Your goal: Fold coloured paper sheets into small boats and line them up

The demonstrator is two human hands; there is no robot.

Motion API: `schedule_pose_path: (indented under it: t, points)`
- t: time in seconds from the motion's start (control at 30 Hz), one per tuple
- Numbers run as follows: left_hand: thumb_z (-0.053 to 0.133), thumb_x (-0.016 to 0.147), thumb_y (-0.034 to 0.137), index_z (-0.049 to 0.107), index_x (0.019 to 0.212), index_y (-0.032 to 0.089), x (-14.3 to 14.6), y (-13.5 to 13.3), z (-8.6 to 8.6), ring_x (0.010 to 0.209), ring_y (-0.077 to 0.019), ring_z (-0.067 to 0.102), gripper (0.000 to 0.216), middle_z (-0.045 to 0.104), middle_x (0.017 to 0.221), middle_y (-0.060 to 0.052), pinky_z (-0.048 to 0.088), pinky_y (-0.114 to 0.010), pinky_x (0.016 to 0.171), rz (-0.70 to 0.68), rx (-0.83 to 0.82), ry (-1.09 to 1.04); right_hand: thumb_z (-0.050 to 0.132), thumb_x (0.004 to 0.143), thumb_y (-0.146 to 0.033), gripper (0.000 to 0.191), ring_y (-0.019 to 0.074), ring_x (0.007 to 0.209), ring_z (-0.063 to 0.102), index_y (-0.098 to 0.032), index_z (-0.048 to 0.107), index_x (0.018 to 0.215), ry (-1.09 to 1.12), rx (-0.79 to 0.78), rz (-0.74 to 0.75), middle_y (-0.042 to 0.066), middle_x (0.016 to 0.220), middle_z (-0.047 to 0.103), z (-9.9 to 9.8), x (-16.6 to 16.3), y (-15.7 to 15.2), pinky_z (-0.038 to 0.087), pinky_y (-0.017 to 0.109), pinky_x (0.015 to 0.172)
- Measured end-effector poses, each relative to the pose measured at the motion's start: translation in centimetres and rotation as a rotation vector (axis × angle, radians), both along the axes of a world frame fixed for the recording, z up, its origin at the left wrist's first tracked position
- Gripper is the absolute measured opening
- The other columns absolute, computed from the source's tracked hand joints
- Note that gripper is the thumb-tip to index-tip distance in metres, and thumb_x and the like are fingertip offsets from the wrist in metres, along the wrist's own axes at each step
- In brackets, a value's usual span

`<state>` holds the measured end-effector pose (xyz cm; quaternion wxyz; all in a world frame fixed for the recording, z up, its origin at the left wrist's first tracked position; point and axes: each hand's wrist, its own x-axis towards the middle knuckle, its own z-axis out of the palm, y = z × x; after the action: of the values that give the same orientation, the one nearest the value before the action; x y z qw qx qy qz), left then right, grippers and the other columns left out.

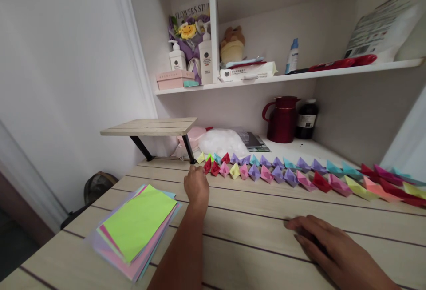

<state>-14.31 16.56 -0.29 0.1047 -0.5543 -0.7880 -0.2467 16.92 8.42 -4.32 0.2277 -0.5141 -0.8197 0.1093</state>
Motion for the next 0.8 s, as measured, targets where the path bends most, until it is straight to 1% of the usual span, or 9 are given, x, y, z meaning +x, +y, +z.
schedule_pose_path:
  t: [0.13,0.27,0.4,0.6,0.7,0.8]
  points:
    - [0.045,0.09,0.019,0.067,0.091,0.023,0.0,0.06,-0.16,0.085,-0.0184,0.062,0.022,0.06,0.101,-0.005,0.041,-0.03,0.076,0.003,-0.002,0.023,0.041,0.092,-0.047,0.031,0.0255,0.108,0.061,-0.032,0.062,0.109,-0.009,0.01,-0.004,0.003,0.117,0.065,-0.24,0.05,0.09,0.049,0.041,0.092]
    - [0.048,0.089,0.019,0.067,0.091,0.022,0.07,0.12,-0.33,0.087,-0.0195,0.062,0.019,0.06,0.101,-0.006,0.04,-0.031,0.076,0.005,0.008,0.036,0.042,0.092,-0.047,0.03,0.0249,0.11,0.06,-0.034,0.062,0.11,-0.014,0.025,0.0,0.002,0.119,0.065,-0.36,0.26,0.22,0.049,0.041,0.094]
    - [0.054,0.088,0.024,0.065,0.098,0.023,0.1,0.19,-0.39,0.09,-0.0196,0.062,0.016,0.059,0.104,-0.005,0.04,-0.03,0.076,0.002,0.024,0.021,0.043,0.091,-0.047,0.03,0.0251,0.109,0.061,-0.034,0.062,0.109,-0.017,0.034,0.006,0.002,0.117,0.066,-0.31,0.42,0.2,0.05,0.041,0.094]
    - [0.057,0.086,0.026,0.061,0.11,0.027,0.14,0.04,-0.17,0.094,-0.018,0.061,0.024,0.057,0.111,-0.004,0.04,-0.028,0.077,0.005,0.033,-0.019,0.041,0.092,-0.048,0.03,0.0246,0.108,0.061,-0.033,0.062,0.108,-0.012,0.025,0.001,0.002,0.118,0.065,-0.26,0.37,0.28,0.05,0.041,0.094]
    - [0.06,0.084,0.029,0.06,0.115,0.022,0.12,-0.15,-0.16,0.103,-0.0232,0.057,0.032,0.056,0.116,-0.009,0.04,-0.033,0.082,0.077,0.025,-0.04,0.041,0.092,-0.048,0.031,0.0248,0.109,0.061,-0.033,0.062,0.109,-0.013,0.028,0.001,0.002,0.119,0.065,-0.41,0.37,0.35,0.049,0.041,0.095]
    - [0.062,0.081,0.037,0.066,0.105,0.014,-0.11,-0.14,-0.35,0.109,-0.0301,0.053,0.033,0.058,0.112,-0.014,0.037,-0.04,0.087,0.142,-0.006,-0.06,0.042,0.091,-0.049,0.031,0.0251,0.11,0.061,-0.033,0.062,0.109,-0.009,0.036,0.002,0.003,0.119,0.065,-0.57,0.38,0.39,0.049,0.041,0.095]
